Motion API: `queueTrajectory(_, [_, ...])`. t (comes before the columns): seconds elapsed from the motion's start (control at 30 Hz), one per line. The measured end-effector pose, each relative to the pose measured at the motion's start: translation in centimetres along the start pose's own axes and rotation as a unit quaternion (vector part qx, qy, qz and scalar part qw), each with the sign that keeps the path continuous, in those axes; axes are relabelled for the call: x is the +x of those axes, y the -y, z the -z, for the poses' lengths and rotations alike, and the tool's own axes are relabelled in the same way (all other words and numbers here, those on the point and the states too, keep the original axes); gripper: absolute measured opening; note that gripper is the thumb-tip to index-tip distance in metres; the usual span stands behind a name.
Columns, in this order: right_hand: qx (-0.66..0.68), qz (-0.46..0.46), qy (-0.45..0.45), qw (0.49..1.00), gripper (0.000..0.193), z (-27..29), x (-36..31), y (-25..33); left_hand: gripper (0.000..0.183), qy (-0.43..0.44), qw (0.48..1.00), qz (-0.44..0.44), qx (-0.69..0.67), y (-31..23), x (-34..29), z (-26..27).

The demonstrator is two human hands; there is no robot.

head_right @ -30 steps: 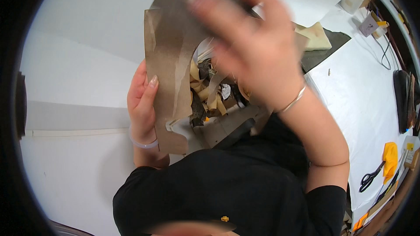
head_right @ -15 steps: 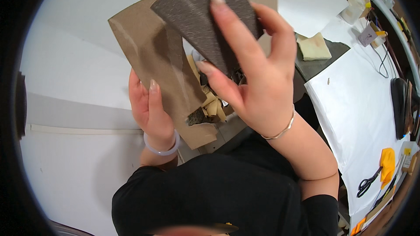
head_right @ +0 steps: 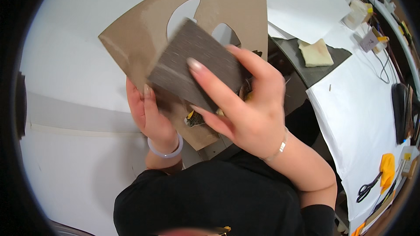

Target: The person unfolds a yellow fabric, places a cardboard template on it, and cuts the fabric around the template using scissors. They then sand the edges of the cardboard template and iron the cut fabric piece.

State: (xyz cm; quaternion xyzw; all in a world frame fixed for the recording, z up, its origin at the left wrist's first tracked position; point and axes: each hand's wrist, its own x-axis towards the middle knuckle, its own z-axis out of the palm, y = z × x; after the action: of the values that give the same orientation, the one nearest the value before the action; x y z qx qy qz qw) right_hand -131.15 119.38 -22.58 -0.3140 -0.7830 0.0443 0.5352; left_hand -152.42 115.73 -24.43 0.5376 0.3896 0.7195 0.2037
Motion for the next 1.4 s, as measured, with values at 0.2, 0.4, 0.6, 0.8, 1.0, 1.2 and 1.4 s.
queueTrajectory(0.2, [0.031, 0.057, 0.136, 0.989, 0.068, -0.7, -1.9, 0.2, 0.05, -0.086, 0.995, 0.051, 0.012, -1.6, 1.4, -0.6])
queueTrajectory(0.4, [-0.054, -0.011, 0.014, 0.998, 0.056, 6.2, -8.7, -3.2, 0.05, -0.087, 0.992, 0.09, -0.007, 0.3, 3.4, 1.9])
queueTrajectory(0.6, [-0.319, -0.238, -0.025, 0.917, 0.059, 17.5, -10.3, -9.8, 0.049, -0.098, 0.986, 0.136, -0.009, 0.0, 4.0, 0.7])
queueTrajectory(0.8, [-0.448, -0.35, 0.007, 0.823, 0.057, 28.3, -18.6, -15.5, 0.047, -0.045, 0.974, 0.183, -0.123, 0.3, 3.0, -1.2])
queueTrajectory(1.0, [-0.494, -0.405, 0.096, 0.764, 0.056, 25.9, -20.8, -15.2, 0.046, 0.035, 0.976, 0.157, -0.149, 0.2, 2.8, -4.6])
queueTrajectory(1.2, [0.192, -0.475, -0.116, 0.851, 0.067, 26.1, -15.4, -8.0, 0.046, 0.137, 0.967, 0.157, -0.149, -2.0, 0.5, -13.1])
queueTrajectory(1.4, [0.266, -0.476, -0.201, 0.814, 0.045, 32.5, -16.2, -0.8, 0.045, 0.307, 0.913, 0.199, -0.181, -0.4, -3.2, -20.0])
